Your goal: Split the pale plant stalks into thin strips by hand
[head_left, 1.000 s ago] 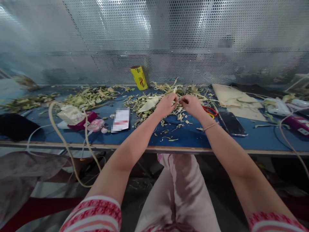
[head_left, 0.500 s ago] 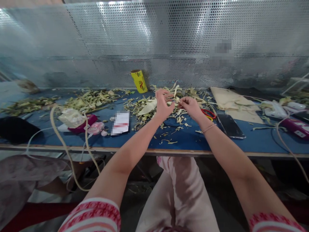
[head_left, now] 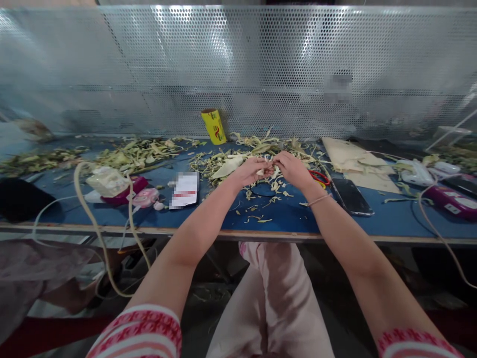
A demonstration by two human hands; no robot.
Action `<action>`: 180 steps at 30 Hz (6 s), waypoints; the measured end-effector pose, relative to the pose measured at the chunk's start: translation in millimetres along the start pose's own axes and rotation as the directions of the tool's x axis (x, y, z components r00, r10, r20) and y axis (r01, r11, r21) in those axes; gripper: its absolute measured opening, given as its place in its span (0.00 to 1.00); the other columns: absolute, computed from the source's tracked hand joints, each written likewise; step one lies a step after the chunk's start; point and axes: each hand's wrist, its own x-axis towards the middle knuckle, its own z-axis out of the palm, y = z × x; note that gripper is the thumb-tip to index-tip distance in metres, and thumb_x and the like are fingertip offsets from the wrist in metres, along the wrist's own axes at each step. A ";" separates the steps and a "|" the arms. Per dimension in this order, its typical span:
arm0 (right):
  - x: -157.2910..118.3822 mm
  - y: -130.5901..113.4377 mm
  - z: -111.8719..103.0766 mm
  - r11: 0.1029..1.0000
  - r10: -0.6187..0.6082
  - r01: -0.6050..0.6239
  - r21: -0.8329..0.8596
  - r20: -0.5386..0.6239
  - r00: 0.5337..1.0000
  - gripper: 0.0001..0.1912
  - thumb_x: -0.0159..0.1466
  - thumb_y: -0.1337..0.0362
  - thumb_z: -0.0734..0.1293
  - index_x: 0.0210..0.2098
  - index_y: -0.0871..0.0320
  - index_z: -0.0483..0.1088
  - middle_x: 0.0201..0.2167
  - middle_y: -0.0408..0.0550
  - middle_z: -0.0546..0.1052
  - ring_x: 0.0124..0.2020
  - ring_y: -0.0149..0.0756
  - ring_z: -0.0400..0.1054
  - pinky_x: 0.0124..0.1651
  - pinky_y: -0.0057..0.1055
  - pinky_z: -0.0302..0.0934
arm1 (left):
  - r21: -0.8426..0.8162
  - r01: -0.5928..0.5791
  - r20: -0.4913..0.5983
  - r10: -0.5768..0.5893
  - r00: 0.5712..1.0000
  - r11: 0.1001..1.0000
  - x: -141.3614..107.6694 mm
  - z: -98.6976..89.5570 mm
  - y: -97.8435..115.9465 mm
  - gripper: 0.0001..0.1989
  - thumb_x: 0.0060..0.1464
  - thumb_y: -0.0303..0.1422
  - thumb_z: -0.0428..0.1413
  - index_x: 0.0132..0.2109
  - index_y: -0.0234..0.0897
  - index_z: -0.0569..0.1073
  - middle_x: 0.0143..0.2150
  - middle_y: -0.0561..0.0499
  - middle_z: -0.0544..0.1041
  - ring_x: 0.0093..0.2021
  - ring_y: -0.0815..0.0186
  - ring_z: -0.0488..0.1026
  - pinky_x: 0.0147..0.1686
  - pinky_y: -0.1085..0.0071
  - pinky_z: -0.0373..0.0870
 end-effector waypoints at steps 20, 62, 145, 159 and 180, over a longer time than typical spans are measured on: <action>4.5 1.2 4.2 0.779 0.488 -0.481 0.403 0.093 0.868 0.03 0.57 0.68 0.63 0.27 0.58 0.68 0.21 0.43 0.72 0.25 0.33 0.67 0.34 0.31 0.63 | 0.545 -0.332 -0.054 0.427 0.903 0.770 9.6 -3.9 -8.5 0.07 0.43 0.30 0.60 0.32 0.34 0.72 0.26 0.53 0.74 0.29 0.70 0.72 0.33 0.74 0.68; 6.6 -1.5 4.2 0.522 0.570 -0.572 0.632 0.240 0.786 0.06 0.54 0.63 0.67 0.24 0.57 0.65 0.19 0.40 0.68 0.22 0.29 0.63 0.30 0.29 0.60 | 0.784 -0.380 -0.013 0.625 0.780 0.490 16.3 -4.1 -14.1 0.09 0.47 0.25 0.56 0.39 0.34 0.71 0.38 0.48 0.72 0.34 0.69 0.70 0.38 0.70 0.68; 1.4 -2.3 6.5 0.955 0.260 -0.248 0.161 -0.062 0.964 0.04 0.61 0.69 0.60 0.32 0.56 0.64 0.32 0.49 0.70 0.36 0.37 0.63 0.41 0.34 0.59 | 0.148 -0.221 -0.138 0.242 0.961 0.964 7.7 -6.6 -4.2 0.05 0.46 0.26 0.62 0.32 0.32 0.74 0.24 0.54 0.72 0.25 0.75 0.68 0.28 0.75 0.65; 2.0 -1.6 7.3 0.943 0.298 -0.280 0.180 -0.082 0.951 0.05 0.59 0.72 0.60 0.32 0.57 0.64 0.32 0.49 0.70 0.35 0.37 0.64 0.39 0.33 0.61 | -0.017 -0.225 -0.147 0.220 0.964 0.974 12.5 -4.6 -11.1 0.11 0.41 0.29 0.65 0.33 0.32 0.74 0.23 0.56 0.73 0.24 0.76 0.70 0.29 0.75 0.69; 4.6 5.2 16.7 0.733 0.533 -0.443 0.516 -0.033 0.845 0.04 0.54 0.63 0.66 0.29 0.56 0.67 0.28 0.46 0.71 0.31 0.36 0.68 0.39 0.38 0.66 | 0.261 -0.365 -0.210 0.422 0.882 0.894 18.8 -10.8 -15.7 0.15 0.37 0.34 0.66 0.34 0.32 0.75 0.26 0.51 0.76 0.29 0.70 0.73 0.38 0.68 0.71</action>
